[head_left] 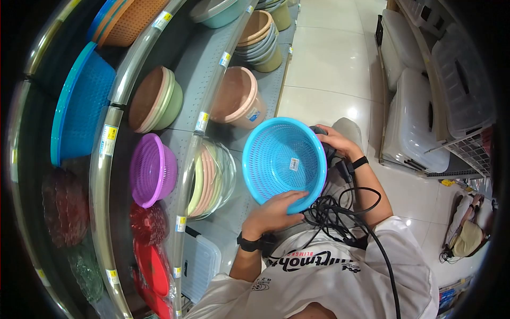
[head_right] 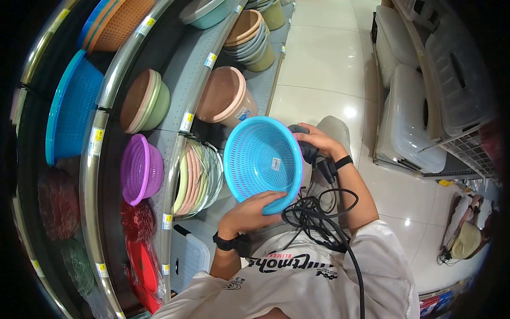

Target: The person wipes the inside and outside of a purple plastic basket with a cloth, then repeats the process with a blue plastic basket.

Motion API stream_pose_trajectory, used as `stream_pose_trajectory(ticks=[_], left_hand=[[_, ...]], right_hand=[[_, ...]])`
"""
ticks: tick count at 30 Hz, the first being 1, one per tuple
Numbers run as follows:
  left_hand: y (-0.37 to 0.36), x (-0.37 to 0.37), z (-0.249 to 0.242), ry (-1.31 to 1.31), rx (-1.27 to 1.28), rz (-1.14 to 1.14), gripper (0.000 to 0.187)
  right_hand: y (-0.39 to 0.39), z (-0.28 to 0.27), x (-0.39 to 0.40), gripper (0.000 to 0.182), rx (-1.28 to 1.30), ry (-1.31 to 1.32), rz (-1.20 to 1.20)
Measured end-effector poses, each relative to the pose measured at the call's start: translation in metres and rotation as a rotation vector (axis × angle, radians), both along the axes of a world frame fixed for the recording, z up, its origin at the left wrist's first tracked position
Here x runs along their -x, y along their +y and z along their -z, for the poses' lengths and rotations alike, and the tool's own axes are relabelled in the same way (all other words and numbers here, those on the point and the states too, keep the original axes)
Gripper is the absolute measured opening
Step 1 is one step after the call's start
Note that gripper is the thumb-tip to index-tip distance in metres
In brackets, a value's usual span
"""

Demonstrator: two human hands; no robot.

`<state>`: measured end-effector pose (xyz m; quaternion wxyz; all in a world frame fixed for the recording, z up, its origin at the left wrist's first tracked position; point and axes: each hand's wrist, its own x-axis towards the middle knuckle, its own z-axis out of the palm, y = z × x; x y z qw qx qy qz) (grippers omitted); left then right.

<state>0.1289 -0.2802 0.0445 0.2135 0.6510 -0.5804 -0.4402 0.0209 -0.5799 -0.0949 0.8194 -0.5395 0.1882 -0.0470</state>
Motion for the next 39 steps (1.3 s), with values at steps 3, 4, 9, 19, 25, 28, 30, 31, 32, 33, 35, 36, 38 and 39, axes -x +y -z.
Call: stream_pose_trajectory(ticks=[3, 4, 9, 19, 25, 28, 30, 31, 32, 33, 35, 36, 38, 39], left_hand=[[0.002, 0.003, 0.005, -0.05, 0.014, -0.024, 0.061], [0.002, 0.003, 0.004, -0.05, 0.013, -0.025, 0.061], [0.002, 0.002, -0.014, -0.082, 0.02, -0.147, 0.05], [0.014, -0.016, -0.026, -0.068, 0.135, -0.389, 0.039], [0.02, -0.015, -0.028, 0.003, 0.088, -0.47, 0.04], [0.024, -0.021, -0.027, 0.026, 0.119, -0.409, 0.039], [0.021, -0.021, -0.037, 0.082, -0.054, -0.457, 0.039], [0.021, -0.021, -0.038, 0.083, -0.053, -0.456, 0.039], [0.02, -0.022, -0.039, 0.08, -0.027, -0.448, 0.039], [0.02, -0.022, -0.04, 0.078, -0.001, -0.44, 0.038], [0.018, -0.021, -0.044, 0.078, -0.022, -0.446, 0.039], [0.016, -0.021, -0.046, 0.079, -0.044, -0.451, 0.039], [0.019, -0.021, -0.035, 0.07, 0.019, -0.444, 0.039], [0.021, -0.021, -0.03, 0.062, 0.079, -0.441, 0.038]], right_hand=[[0.0, 0.0, 0.0, 0.05, 0.013, -0.002, 0.011], [0.001, -0.001, 0.0, 0.05, 0.012, -0.003, 0.01], [0.002, 0.005, 0.002, 0.047, -0.014, -0.009, 0.058], [0.003, 0.007, -0.005, 0.041, -0.025, 0.053, 0.081], [0.006, 0.014, -0.009, 0.033, 0.022, 0.077, 0.049], [0.006, 0.014, -0.011, 0.03, 0.037, 0.077, 0.043], [0.008, 0.008, -0.009, 0.029, 0.038, 0.081, 0.051], [0.008, 0.007, -0.009, 0.029, 0.039, 0.082, 0.051], [0.008, 0.006, -0.009, 0.03, 0.05, 0.097, 0.048], [0.008, 0.006, -0.009, 0.03, 0.061, 0.112, 0.045], [0.007, 0.01, -0.009, 0.031, 0.058, 0.113, 0.044], [0.006, 0.012, -0.009, 0.033, 0.055, 0.115, 0.043], [0.007, 0.015, -0.01, 0.033, 0.067, 0.117, 0.049], [0.007, 0.016, -0.01, 0.033, 0.076, 0.121, 0.051]])
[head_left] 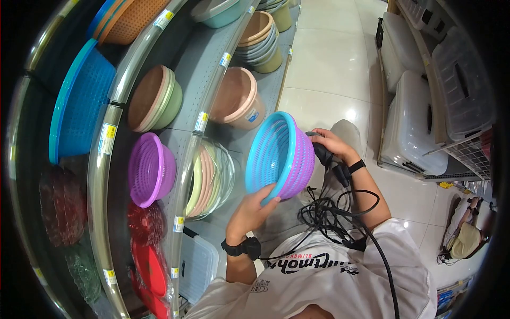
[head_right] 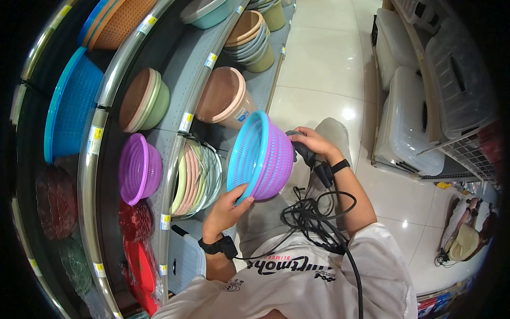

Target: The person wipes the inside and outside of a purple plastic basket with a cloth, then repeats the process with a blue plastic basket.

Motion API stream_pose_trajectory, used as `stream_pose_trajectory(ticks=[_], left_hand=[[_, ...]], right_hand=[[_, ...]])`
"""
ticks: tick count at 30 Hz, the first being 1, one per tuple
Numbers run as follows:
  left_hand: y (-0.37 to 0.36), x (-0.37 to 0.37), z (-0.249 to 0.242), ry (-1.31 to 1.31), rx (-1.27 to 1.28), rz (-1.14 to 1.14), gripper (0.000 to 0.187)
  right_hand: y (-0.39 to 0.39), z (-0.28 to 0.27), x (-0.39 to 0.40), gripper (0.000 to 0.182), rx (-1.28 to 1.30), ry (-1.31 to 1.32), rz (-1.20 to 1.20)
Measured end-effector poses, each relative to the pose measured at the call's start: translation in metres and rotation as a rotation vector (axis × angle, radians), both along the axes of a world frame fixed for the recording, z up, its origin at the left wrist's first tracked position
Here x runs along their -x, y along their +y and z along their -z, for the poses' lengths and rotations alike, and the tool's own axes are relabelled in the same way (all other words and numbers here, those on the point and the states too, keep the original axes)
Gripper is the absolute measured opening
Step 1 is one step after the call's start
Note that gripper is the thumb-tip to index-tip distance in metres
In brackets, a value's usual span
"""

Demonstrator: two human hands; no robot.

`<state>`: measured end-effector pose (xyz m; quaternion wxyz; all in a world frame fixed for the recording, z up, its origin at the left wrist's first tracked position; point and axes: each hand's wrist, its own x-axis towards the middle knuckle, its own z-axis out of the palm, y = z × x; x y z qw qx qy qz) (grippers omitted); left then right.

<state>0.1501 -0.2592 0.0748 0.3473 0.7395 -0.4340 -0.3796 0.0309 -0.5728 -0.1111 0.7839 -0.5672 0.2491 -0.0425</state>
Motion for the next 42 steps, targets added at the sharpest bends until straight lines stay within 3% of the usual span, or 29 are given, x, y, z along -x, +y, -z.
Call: stream_pose_trajectory(ticks=[4, 7, 9, 16, 18, 21, 26, 28, 32, 34, 36, 42], left_hand=[[0.002, -0.001, -0.001, 0.021, 0.009, -0.012, 0.039], [0.004, -0.003, 0.0, 0.062, -0.132, -0.045, 0.043], [0.009, -0.005, 0.015, 0.053, 0.033, -0.099, 0.046], [0.002, -0.009, 0.04, 0.12, 0.177, -0.335, 0.052], [-0.011, -0.007, 0.034, 0.23, 0.353, -0.397, 0.054], [-0.024, -0.007, 0.046, 0.304, 0.406, -0.462, 0.053], [-0.068, 0.005, 0.076, 0.394, 0.482, -0.412, 0.049], [-0.086, 0.005, 0.108, 0.051, 0.368, -0.301, 0.044], [-0.111, -0.001, 0.135, -0.124, 0.262, -0.165, 0.039], [-0.118, -0.003, 0.142, -0.454, 0.189, -0.035, 0.039], [-0.121, -0.008, 0.142, -0.424, 0.199, -0.033, 0.038], [-0.115, -0.012, 0.128, -0.292, 0.202, -0.056, 0.037]], right_hand=[[-0.001, -0.002, -0.001, 0.034, -0.002, -0.016, -0.009], [-0.001, -0.002, -0.001, 0.034, -0.013, -0.003, -0.024], [0.0, -0.004, -0.001, 0.034, -0.007, -0.008, -0.027], [0.002, -0.008, 0.0, 0.041, 0.054, -0.09, -0.061], [0.001, -0.016, 0.003, 0.043, -0.019, -0.063, -0.093], [0.008, -0.025, 0.008, 0.043, -0.087, -0.118, -0.058], [0.016, -0.001, 0.011, 0.04, -0.183, -0.202, -0.165], [0.019, 0.012, 0.008, 0.035, -0.105, -0.151, -0.157], [0.021, 0.04, -0.001, 0.031, 0.044, -0.107, -0.113], [0.025, 0.035, -0.001, 0.027, 0.126, -0.02, -0.074], [0.023, 0.027, 0.004, 0.025, 0.137, -0.003, -0.059], [0.016, 0.018, 0.008, 0.021, -0.142, -0.09, 0.054]])
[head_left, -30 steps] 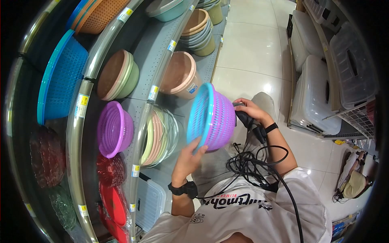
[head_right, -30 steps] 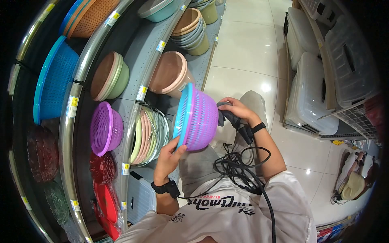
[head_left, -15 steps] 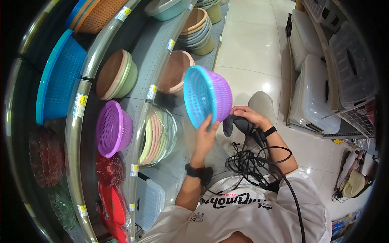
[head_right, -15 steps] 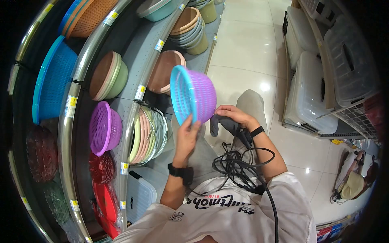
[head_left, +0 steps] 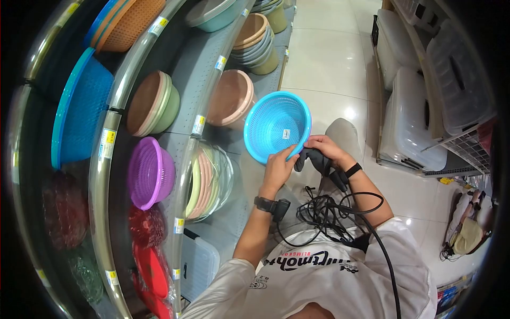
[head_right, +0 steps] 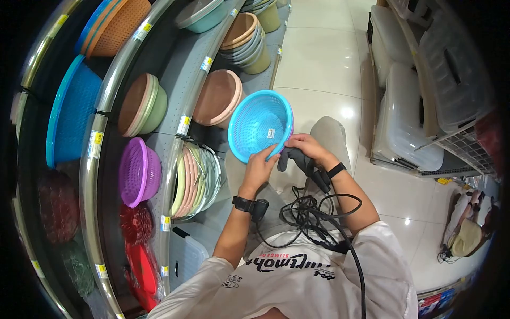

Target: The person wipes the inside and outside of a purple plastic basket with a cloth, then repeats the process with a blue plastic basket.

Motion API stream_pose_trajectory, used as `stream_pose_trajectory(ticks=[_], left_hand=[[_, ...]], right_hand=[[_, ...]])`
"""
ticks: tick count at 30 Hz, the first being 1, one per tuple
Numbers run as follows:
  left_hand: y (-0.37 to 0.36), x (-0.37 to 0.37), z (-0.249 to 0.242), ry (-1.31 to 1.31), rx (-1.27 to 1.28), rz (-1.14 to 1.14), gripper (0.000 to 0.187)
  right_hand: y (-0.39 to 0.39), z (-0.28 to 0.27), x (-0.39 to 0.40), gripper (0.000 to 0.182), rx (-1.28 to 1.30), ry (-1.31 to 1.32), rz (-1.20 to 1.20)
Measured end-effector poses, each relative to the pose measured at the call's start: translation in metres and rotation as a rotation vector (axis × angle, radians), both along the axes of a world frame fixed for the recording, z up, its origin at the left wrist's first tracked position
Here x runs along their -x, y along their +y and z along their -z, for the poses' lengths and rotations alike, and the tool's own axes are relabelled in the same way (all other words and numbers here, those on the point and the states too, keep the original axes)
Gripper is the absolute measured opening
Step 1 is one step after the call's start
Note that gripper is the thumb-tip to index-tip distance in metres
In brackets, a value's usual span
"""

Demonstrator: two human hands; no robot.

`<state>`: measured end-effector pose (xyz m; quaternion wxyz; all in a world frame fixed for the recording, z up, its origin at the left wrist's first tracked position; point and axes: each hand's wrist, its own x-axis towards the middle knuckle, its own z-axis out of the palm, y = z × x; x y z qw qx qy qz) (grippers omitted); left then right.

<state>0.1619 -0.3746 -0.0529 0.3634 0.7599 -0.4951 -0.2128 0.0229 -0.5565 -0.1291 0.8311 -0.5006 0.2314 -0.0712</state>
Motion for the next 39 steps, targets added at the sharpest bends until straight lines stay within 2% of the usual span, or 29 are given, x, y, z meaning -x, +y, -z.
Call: stream_pose_trajectory(ticks=[5, 7, 10, 14, 16, 22, 31, 39], left_hand=[[0.008, 0.0, 0.005, 0.025, 0.043, 0.009, 0.039], [0.013, 0.0, 0.006, -0.057, 0.053, 0.004, 0.038], [0.02, 0.005, 0.001, -0.016, 0.024, -0.032, 0.034], [0.023, 0.004, 0.006, 0.136, 0.022, -0.052, 0.034], [0.024, 0.003, 0.01, 0.011, 0.079, -0.039, 0.034], [0.021, 0.007, 0.0, -0.087, 0.103, -0.049, 0.032], [0.011, -0.005, -0.009, 0.104, 0.027, -0.016, 0.033], [0.008, -0.001, -0.002, 0.045, 0.024, -0.052, 0.032]], right_hand=[[0.001, -0.007, 0.004, 0.023, 0.01, 0.015, -0.034], [0.001, -0.004, 0.003, 0.025, 0.066, 0.01, -0.082], [0.001, 0.0, 0.002, 0.029, 0.162, -0.022, -0.112], [0.004, -0.001, 0.002, 0.026, 0.189, -0.053, -0.093], [0.005, -0.006, 0.004, 0.025, 0.191, -0.066, -0.091], [0.001, 0.007, 0.001, 0.023, 0.246, -0.054, -0.091], [0.005, 0.001, 0.002, 0.02, 0.213, -0.056, 0.004], [0.001, 0.003, 0.004, 0.02, 0.227, -0.019, 0.005]])
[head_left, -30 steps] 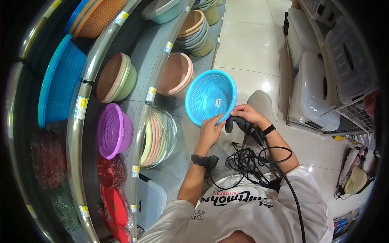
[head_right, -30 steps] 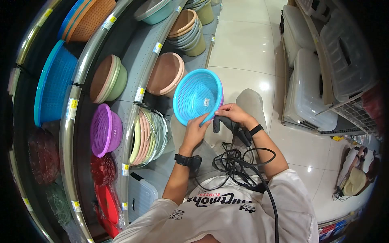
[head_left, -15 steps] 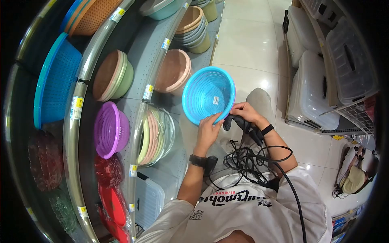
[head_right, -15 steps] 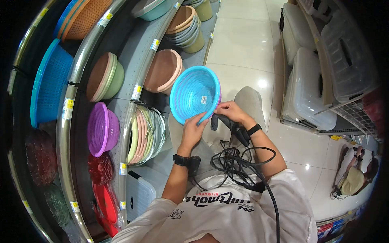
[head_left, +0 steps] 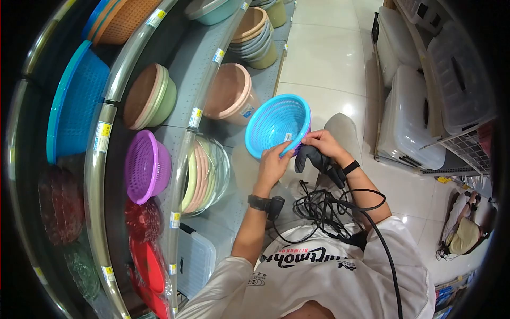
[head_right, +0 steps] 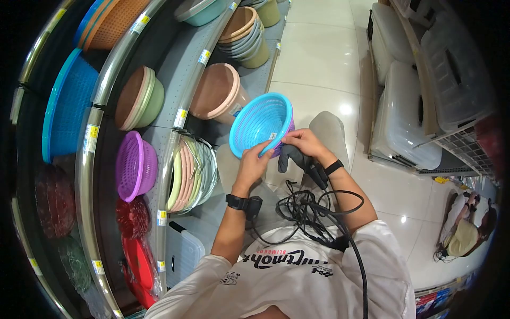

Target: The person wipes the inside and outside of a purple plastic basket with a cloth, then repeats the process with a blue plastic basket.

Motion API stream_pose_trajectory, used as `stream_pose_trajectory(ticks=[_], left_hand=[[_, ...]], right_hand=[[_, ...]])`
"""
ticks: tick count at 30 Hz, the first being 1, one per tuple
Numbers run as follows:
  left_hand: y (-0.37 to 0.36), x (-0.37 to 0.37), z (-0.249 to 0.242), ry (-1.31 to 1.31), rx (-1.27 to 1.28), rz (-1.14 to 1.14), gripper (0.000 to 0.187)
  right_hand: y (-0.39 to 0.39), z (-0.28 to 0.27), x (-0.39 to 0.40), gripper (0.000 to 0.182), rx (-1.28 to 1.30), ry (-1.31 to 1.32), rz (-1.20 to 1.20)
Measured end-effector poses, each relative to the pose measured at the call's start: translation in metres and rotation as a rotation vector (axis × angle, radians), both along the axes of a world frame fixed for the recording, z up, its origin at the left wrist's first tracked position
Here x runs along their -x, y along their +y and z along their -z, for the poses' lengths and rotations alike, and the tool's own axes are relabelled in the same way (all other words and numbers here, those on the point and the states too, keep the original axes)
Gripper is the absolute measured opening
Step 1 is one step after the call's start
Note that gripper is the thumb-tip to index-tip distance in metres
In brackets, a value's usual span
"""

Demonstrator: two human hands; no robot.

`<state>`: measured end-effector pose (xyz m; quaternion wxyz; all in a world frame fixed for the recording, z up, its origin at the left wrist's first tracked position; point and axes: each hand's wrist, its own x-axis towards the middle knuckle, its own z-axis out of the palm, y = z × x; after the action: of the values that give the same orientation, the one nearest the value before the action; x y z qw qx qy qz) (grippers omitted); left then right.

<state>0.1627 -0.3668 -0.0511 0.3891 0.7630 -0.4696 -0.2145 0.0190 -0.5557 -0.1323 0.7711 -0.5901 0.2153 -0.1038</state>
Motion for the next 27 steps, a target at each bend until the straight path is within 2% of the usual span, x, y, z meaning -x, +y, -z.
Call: stream_pose_trajectory(ticks=[4, 11, 17, 20, 22, 23, 25, 27], left_hand=[[0.002, -0.003, 0.018, 0.052, 0.07, -0.009, 0.034], [-0.006, -0.006, 0.023, 0.157, 0.014, -0.049, 0.038], [-0.015, -0.001, 0.007, 0.263, -0.208, -0.06, 0.041], [-0.011, 0.007, 0.022, 0.218, -0.074, -0.064, 0.037], [-0.007, 0.012, 0.023, 0.045, -0.04, -0.057, 0.035], [-0.005, 0.012, 0.022, 0.042, -0.043, -0.055, 0.035], [0.0, 0.012, 0.02, -0.074, -0.212, -0.029, 0.038], [0.002, 0.011, 0.023, -0.092, -0.217, -0.045, 0.041]], right_hand=[[0.002, 0.003, 0.0, 0.02, 0.014, -0.028, 0.011], [-0.004, 0.007, 0.003, 0.019, -0.016, -0.029, 0.052], [-0.006, 0.005, 0.004, 0.019, 0.026, 0.022, 0.108], [-0.004, 0.008, 0.003, 0.021, 0.022, 0.056, 0.101], [-0.001, 0.01, 0.002, 0.022, 0.112, 0.099, 0.072], [0.001, 0.01, 0.001, 0.022, 0.109, 0.097, 0.073], [0.007, 0.014, 0.001, 0.023, 0.284, 0.157, -0.048], [0.012, 0.021, -0.002, 0.024, 0.289, 0.123, -0.057]])
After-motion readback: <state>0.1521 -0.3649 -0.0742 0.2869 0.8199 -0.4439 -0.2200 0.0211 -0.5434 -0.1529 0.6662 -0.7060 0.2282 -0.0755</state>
